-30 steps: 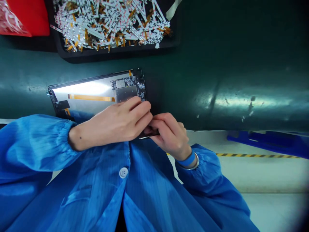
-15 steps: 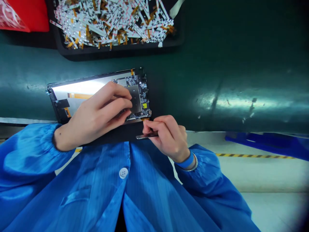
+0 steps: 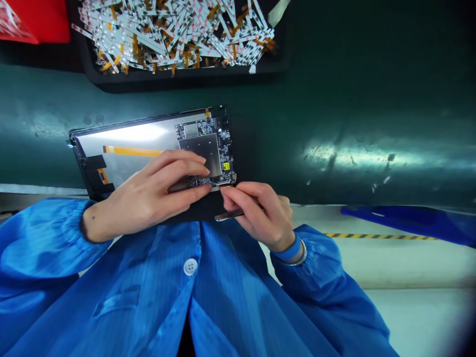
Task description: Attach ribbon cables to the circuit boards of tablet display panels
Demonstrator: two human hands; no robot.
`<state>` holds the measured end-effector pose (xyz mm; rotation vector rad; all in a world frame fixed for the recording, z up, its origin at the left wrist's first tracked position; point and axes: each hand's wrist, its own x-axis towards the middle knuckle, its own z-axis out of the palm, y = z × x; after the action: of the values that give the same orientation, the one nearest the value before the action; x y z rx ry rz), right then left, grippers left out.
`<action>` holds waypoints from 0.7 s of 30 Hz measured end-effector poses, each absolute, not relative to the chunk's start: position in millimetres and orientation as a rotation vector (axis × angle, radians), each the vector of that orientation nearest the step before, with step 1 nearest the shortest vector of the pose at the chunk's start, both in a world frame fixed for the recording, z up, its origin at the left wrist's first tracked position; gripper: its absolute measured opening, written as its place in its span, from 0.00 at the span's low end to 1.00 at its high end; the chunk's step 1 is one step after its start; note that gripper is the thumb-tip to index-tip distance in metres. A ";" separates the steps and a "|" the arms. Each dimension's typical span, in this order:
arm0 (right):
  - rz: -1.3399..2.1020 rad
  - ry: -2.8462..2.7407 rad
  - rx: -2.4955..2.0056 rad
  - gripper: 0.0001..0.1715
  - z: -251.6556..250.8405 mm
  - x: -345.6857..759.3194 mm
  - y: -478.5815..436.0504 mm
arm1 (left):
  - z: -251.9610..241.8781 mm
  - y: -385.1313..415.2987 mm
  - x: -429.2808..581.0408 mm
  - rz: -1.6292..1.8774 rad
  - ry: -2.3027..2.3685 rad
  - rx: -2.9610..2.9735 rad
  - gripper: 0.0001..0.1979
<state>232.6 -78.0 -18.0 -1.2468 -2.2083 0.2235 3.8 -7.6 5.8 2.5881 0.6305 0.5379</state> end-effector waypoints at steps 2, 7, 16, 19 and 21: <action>0.238 -2.205 -1.252 0.09 -18.0 232.1 -77.6 | 4.8 -6.9 3.0 0.533 0.625 2.581 0.09; 0.273 -2.240 -1.284 0.10 -15.1 231.0 -75.9 | 3.9 -5.3 1.3 0.494 0.629 2.551 0.10; 0.288 -2.265 -1.312 0.08 -12.7 232.3 -75.4 | 2.1 -2.7 -0.3 0.464 0.597 2.490 0.11; 0.304 -2.322 -1.279 0.07 -11.5 234.6 -71.9 | 0.4 -1.0 -1.4 0.449 0.580 2.477 0.11; 0.312 -2.367 -1.252 0.07 -10.1 236.6 -68.8 | -0.6 -0.3 -2.0 0.456 0.571 2.468 0.12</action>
<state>236.6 -68.8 -10.1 -1.2520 -2.3671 0.3116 -2.0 -0.3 -0.6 2.4680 0.5713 0.4559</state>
